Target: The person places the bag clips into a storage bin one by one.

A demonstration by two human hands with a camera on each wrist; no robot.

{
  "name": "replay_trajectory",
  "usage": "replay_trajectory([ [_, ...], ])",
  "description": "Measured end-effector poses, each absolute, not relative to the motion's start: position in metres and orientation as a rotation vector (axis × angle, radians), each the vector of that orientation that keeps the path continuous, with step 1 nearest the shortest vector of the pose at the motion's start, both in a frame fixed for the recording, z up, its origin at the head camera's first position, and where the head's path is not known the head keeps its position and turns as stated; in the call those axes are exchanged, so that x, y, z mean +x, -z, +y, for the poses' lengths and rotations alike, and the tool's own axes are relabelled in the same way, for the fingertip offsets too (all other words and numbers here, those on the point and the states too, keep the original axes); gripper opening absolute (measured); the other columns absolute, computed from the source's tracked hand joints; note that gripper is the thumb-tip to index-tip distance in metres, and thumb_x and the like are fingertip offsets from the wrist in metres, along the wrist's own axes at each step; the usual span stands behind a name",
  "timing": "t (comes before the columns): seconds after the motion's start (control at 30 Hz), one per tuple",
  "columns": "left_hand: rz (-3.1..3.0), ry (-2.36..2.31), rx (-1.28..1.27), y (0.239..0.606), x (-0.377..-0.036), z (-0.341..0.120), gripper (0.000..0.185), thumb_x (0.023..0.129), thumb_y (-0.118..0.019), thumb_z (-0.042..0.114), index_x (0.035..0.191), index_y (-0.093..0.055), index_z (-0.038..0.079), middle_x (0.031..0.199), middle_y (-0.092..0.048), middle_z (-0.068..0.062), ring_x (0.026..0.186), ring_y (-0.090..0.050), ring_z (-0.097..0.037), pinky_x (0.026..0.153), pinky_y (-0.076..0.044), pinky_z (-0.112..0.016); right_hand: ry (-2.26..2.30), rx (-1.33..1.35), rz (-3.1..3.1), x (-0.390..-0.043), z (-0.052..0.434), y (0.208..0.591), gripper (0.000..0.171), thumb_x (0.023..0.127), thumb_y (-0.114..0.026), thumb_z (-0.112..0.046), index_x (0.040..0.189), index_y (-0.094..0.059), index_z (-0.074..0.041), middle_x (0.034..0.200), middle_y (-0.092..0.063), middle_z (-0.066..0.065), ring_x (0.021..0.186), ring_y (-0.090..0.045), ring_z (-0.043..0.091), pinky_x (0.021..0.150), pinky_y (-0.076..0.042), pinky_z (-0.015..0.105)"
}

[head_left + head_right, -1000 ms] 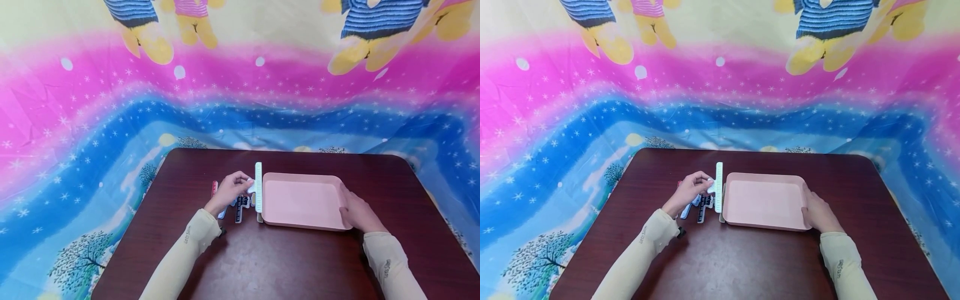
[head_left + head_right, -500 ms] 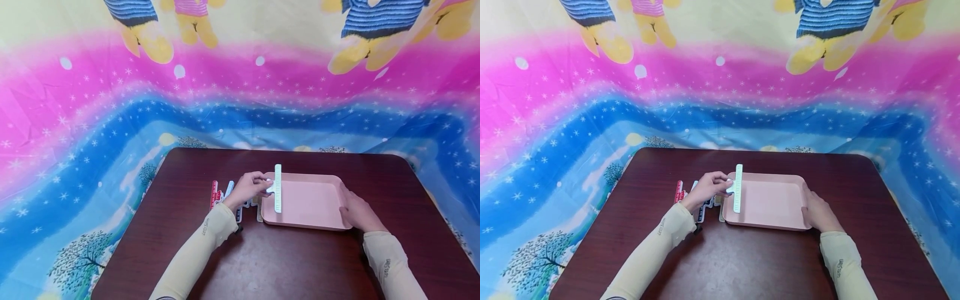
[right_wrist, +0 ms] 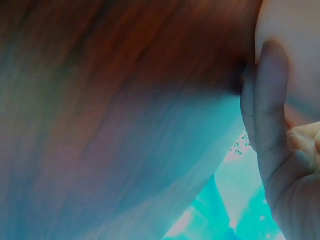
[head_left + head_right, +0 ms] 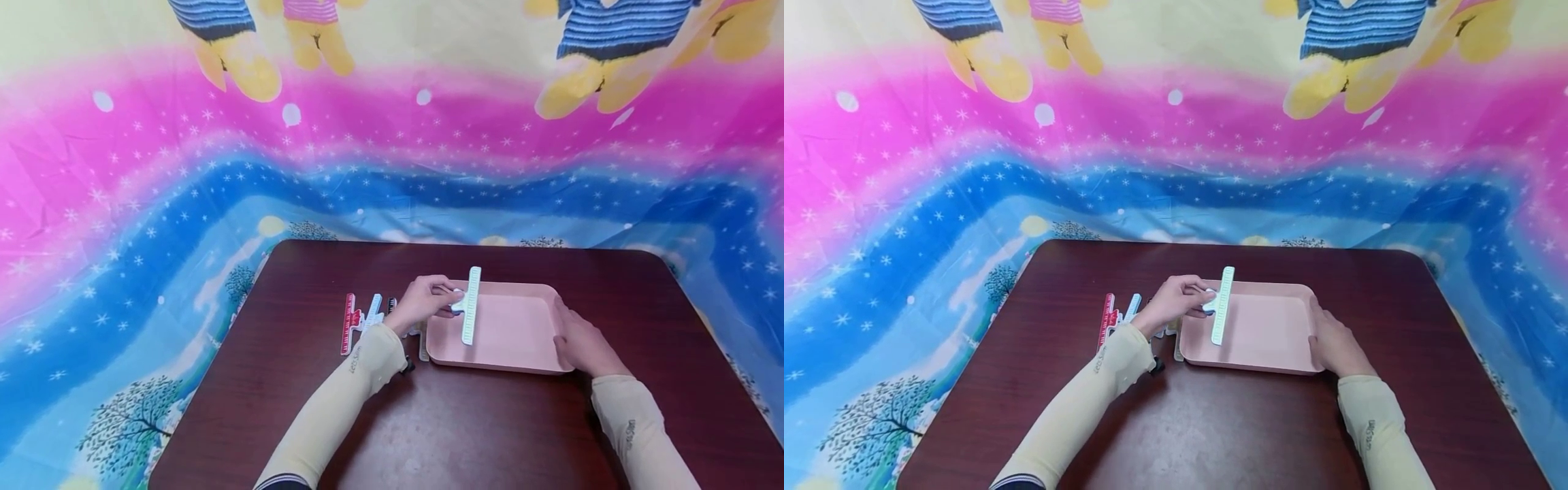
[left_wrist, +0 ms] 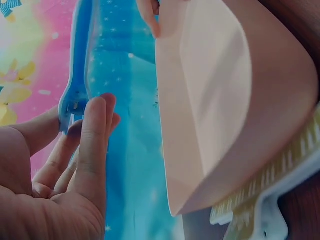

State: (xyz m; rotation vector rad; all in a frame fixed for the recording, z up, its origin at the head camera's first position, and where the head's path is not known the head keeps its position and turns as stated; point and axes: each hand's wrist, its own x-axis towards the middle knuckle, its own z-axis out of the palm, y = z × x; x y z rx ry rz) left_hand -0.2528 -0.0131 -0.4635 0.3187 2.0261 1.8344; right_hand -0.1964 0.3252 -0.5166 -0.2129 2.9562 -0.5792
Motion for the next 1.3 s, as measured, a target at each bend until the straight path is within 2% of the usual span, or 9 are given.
replay_trajectory([
  [0.1, 2.017, -1.85, 0.312, 0.465, -0.254, -0.004, 0.015, 0.098, -0.073, 0.014, 0.108, -0.072, 0.003, 0.098, -0.076, -0.01, 0.087, -0.077, -0.032, 0.087, -0.06, -0.057, 0.574, -0.231, 2.967, -0.197, 0.326, 0.518, 0.084, 0.095, -0.058, -0.004, 0.159, -0.007, 0.013, 0.15, -0.034, 0.046, 0.133, -0.043, 0.061, 0.108, -0.04, 0.07],
  [0.3, 1.997, -1.854, 0.33, 0.466, -0.256, 0.014, 0.012, 0.099, -0.071, 0.01, 0.105, -0.069, 0.0, 0.097, -0.074, -0.011, 0.077, -0.074, -0.017, 0.087, -0.06, -0.057, 0.569, -0.248, 3.003, -0.195, 0.324, 0.522, 0.081, 0.092, -0.055, -0.001, 0.157, -0.01, 0.016, 0.143, -0.041, 0.048, 0.125, -0.051, 0.06, 0.103, -0.045, 0.068],
  [0.57, 1.942, -1.834, 0.367, 0.463, -0.266, 0.032, 0.009, 0.098, -0.072, 0.008, 0.098, -0.066, 0.002, 0.094, -0.072, -0.008, 0.078, -0.073, -0.022, 0.089, -0.06, -0.057, 0.554, -0.229, 3.021, -0.194, 0.322, 0.524, 0.082, 0.092, -0.057, 0.0, 0.157, -0.01, 0.016, 0.143, -0.042, 0.048, 0.124, -0.051, 0.061, 0.103, -0.045, 0.068],
  [0.83, 1.861, -1.805, 0.398, 0.465, -0.27, 0.05, 0.017, 0.098, -0.069, 0.003, 0.089, -0.056, 0.0, 0.089, -0.067, -0.008, 0.077, -0.071, -0.023, 0.091, -0.058, -0.059, 0.564, -0.228, 3.035, -0.192, 0.322, 0.525, 0.081, 0.093, -0.055, 0.0, 0.158, -0.01, 0.015, 0.141, -0.045, 0.046, 0.118, -0.055, 0.06, 0.1, -0.047, 0.067],
  [1.0, 1.845, -1.767, 0.371, 0.467, -0.27, 0.066, 0.015, 0.1, -0.066, 0.003, 0.091, -0.056, -0.002, 0.088, -0.064, -0.008, 0.088, -0.074, -0.036, 0.093, -0.058, -0.057, 0.555, -0.201, 3.013, -0.191, 0.322, 0.525, 0.078, 0.097, -0.053, -0.002, 0.159, -0.008, 0.013, 0.143, -0.042, 0.046, 0.12, -0.054, 0.061, 0.102, -0.045, 0.068],
  [1.13, 1.856, -1.73, 0.359, 0.471, -0.272, 0.078, 0.01, 0.101, -0.064, 0.004, 0.098, -0.058, -0.004, 0.086, -0.064, -0.007, 0.1, -0.073, -0.047, 0.093, -0.059, -0.054, 0.554, -0.188, 2.983, -0.193, 0.322, 0.523, 0.072, 0.103, -0.046, -0.006, 0.159, -0.006, 0.013, 0.148, -0.037, 0.046, 0.13, -0.048, 0.06, 0.108, -0.041, 0.068],
  [1.3, 1.874, -1.72, 0.341, 0.477, -0.276, 0.089, 0.008, 0.101, -0.064, 0.004, 0.098, -0.06, -0.002, 0.087, -0.065, -0.009, 0.085, -0.074, -0.035, 0.092, -0.06, -0.053, 0.594, -0.211, 2.964, -0.195, 0.324, 0.521, 0.064, 0.108, -0.039, -0.01, 0.158, -0.008, 0.015, 0.152, -0.033, 0.044, 0.136, -0.043, 0.058, 0.112, -0.038, 0.067],
])
